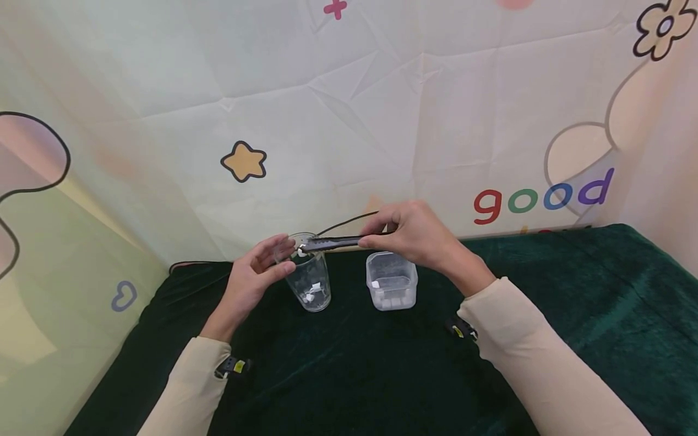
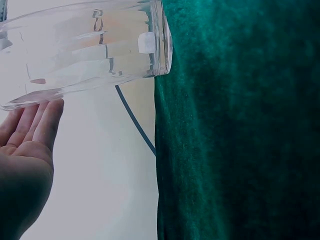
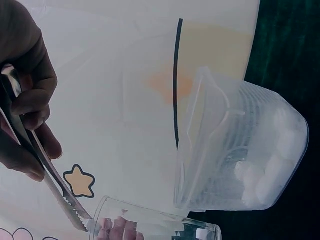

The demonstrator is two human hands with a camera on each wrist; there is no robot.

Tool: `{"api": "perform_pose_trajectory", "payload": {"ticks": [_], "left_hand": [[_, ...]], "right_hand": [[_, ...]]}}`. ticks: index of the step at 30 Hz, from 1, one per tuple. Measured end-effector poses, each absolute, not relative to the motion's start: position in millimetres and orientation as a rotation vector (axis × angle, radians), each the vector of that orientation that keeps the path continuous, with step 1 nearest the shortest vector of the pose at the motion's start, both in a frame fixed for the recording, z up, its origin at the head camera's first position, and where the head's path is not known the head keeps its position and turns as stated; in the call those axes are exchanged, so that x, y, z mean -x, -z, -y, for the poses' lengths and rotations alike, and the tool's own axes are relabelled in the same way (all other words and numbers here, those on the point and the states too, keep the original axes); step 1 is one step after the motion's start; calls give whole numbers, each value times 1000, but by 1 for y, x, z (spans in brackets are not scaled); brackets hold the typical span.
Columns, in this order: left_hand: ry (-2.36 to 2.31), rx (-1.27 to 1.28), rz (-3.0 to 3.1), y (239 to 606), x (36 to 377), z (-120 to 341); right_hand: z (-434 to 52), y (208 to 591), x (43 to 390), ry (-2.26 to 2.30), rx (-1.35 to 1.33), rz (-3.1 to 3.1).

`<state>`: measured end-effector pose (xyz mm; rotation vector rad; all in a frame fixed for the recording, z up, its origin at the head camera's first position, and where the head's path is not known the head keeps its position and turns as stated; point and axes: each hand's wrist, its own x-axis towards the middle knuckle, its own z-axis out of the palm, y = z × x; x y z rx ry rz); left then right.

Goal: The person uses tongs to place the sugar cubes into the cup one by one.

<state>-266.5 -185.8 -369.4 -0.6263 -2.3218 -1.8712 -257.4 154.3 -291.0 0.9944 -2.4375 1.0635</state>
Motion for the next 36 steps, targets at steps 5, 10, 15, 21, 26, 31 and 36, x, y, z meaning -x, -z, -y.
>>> {"api": "perform_pose_trajectory", "payload": {"ticks": [5,10,15,21,26,31,36], "left_hand": [[1862,623,2325,369,266,186],[1866,627,2322,369,266,186],[1867,633,2322,370,267,186],[1863,634,2325,370,267,187],[1866,643,2325,369,267,187],[1854,638,2330,370,267,187],[1849,643,2329,370,267,188]], "right_hand": [[-154,291,256,-1069,-984,2461],[-153,291,255,-1081,-964,2487],[-152,291,255,-1074,-949,2514],[-153,290,255,-1075,-942,2531],[-157,287,254,-1043,-914,2560],[-164,281,251,-1029,-867,2596],[-174,276,246,-1022,-848,2610]]}}
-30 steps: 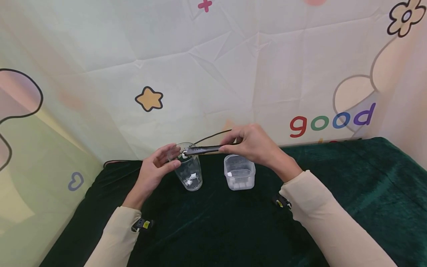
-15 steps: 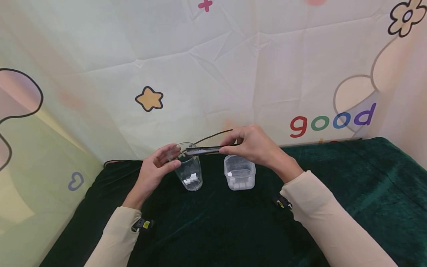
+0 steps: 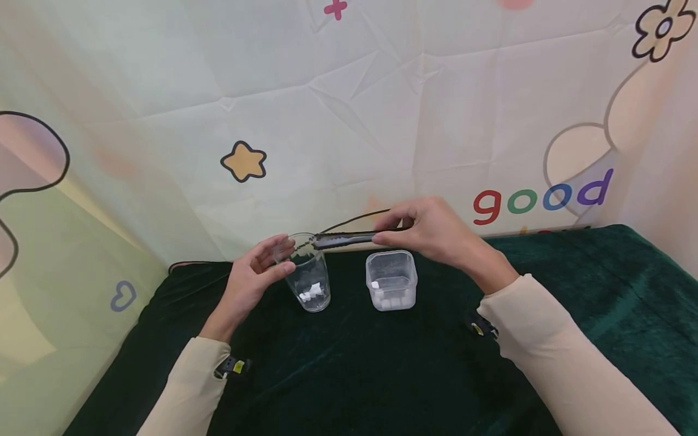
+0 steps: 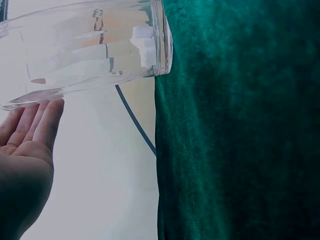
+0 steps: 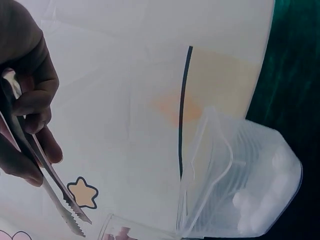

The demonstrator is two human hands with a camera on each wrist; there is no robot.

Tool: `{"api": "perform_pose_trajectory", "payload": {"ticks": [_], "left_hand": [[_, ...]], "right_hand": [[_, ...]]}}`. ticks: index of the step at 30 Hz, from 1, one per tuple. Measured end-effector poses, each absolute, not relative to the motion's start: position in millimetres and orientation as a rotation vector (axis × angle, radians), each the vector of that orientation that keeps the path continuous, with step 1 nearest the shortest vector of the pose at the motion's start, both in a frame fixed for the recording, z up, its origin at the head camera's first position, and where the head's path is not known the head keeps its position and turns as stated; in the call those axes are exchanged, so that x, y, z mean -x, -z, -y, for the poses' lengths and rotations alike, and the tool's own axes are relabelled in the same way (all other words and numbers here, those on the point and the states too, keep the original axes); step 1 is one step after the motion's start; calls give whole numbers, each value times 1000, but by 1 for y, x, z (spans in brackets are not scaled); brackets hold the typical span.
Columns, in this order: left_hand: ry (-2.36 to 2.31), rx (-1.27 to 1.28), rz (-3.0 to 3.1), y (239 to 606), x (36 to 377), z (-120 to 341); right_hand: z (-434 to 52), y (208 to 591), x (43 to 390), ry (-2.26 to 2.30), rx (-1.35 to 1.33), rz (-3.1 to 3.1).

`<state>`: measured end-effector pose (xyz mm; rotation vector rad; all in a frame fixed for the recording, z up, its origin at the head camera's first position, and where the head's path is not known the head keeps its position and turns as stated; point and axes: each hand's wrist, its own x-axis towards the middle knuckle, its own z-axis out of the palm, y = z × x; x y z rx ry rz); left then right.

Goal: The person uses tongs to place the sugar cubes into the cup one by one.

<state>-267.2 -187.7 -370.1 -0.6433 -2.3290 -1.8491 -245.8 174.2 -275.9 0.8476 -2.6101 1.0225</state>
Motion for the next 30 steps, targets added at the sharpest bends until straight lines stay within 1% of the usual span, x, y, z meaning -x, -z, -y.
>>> {"api": "perform_pose_trajectory", "payload": {"ticks": [22,30], "left_hand": [[1858,643,2323,370,267,188],[1860,639,2324,370,266,187]], "right_hand": [[-228,285,242,-889,-817,2656],[-247,292,244,-862,-761,2709]]}}
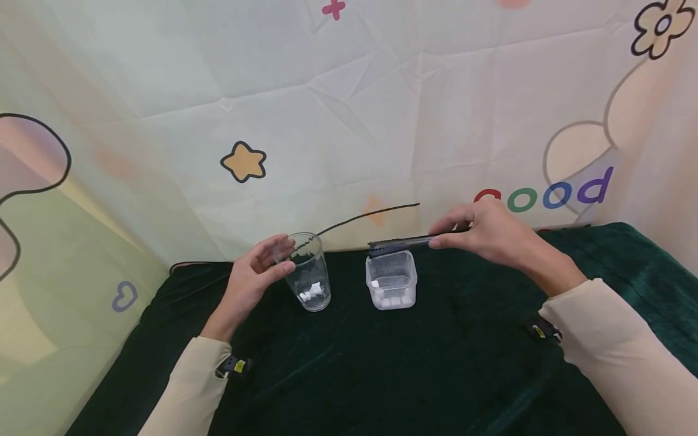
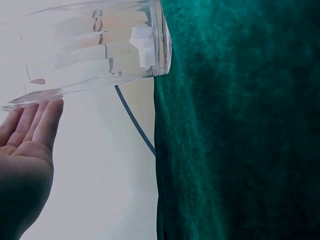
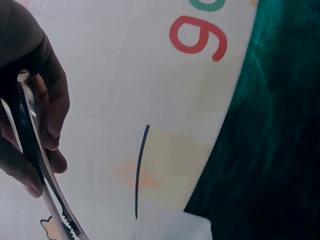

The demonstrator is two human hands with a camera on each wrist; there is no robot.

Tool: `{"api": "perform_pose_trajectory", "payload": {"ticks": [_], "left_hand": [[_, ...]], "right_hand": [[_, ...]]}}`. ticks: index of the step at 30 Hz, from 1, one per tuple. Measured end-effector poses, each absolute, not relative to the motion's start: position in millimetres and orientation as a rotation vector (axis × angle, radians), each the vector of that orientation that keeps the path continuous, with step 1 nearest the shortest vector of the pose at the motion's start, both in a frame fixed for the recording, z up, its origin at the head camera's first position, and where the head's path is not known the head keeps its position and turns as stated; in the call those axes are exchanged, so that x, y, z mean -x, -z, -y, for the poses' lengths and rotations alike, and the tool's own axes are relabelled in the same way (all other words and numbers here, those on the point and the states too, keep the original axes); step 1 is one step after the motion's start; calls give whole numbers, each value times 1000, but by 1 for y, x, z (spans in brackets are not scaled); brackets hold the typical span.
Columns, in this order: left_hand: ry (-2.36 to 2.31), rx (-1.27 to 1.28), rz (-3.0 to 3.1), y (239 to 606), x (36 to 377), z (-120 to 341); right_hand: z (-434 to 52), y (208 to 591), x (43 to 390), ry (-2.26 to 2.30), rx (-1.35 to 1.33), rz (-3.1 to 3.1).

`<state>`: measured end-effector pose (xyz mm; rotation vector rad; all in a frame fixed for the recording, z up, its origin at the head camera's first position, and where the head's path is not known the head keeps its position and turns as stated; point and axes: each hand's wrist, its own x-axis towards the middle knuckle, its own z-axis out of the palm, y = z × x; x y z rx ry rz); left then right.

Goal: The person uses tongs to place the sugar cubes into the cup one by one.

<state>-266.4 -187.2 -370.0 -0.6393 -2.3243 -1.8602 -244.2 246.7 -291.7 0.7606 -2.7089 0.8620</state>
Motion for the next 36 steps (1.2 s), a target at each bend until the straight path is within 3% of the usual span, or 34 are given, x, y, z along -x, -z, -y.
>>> {"api": "perform_pose_trajectory", "payload": {"ticks": [36], "left_hand": [[1849,637,2331,372,267,188]], "right_hand": [[-236,321,267,-835,-812,2844]]}}
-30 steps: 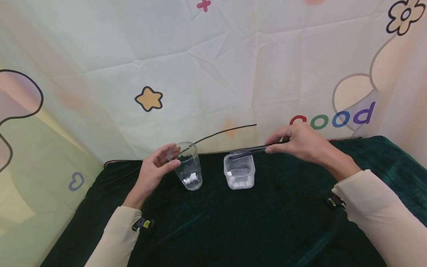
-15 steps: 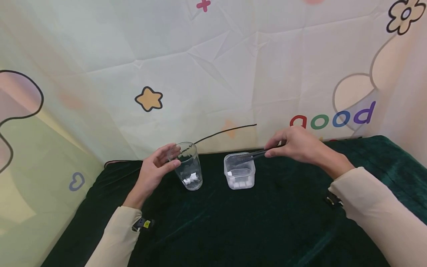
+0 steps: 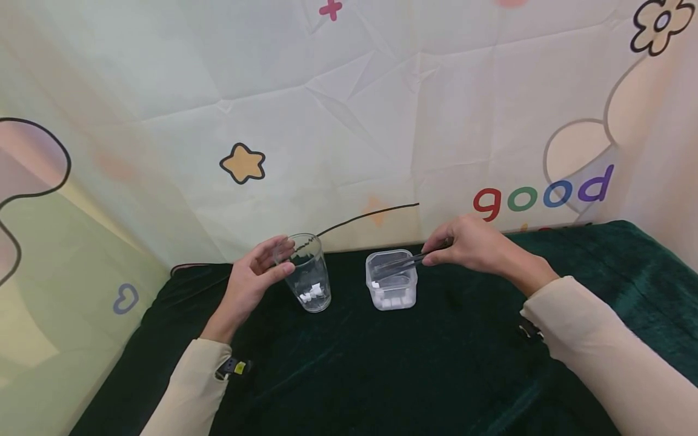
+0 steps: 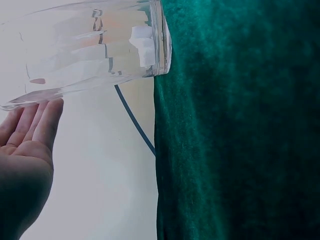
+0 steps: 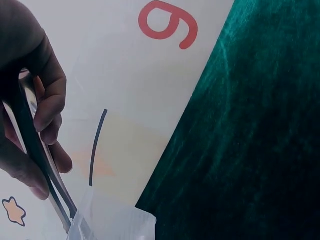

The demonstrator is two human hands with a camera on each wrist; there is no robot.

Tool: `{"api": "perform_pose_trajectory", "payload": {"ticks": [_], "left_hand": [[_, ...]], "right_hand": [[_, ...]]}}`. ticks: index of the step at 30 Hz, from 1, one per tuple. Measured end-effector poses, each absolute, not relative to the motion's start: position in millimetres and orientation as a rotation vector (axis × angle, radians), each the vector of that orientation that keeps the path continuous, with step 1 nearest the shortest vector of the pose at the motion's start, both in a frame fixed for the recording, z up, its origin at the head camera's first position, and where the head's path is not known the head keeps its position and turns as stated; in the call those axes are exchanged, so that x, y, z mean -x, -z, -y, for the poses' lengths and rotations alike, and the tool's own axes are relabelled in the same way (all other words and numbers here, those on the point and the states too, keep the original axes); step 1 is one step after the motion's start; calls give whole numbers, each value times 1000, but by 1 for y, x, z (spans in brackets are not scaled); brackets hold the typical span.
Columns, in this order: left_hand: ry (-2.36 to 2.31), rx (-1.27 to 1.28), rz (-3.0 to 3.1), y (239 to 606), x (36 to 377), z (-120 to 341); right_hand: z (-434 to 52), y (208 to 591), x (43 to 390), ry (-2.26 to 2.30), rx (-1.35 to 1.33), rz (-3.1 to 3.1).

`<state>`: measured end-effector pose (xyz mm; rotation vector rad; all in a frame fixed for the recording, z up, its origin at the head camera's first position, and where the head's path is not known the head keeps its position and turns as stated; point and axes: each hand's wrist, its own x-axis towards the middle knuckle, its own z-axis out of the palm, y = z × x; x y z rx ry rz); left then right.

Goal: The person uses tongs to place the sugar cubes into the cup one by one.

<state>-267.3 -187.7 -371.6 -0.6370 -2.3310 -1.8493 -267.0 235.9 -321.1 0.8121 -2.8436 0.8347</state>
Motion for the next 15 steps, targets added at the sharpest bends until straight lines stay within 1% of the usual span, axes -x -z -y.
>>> {"api": "perform_pose_trajectory", "payload": {"ticks": [15], "left_hand": [[1825,628,2343,372,267,187]], "right_hand": [[-227,325,270,-845,-833,2854]]}}
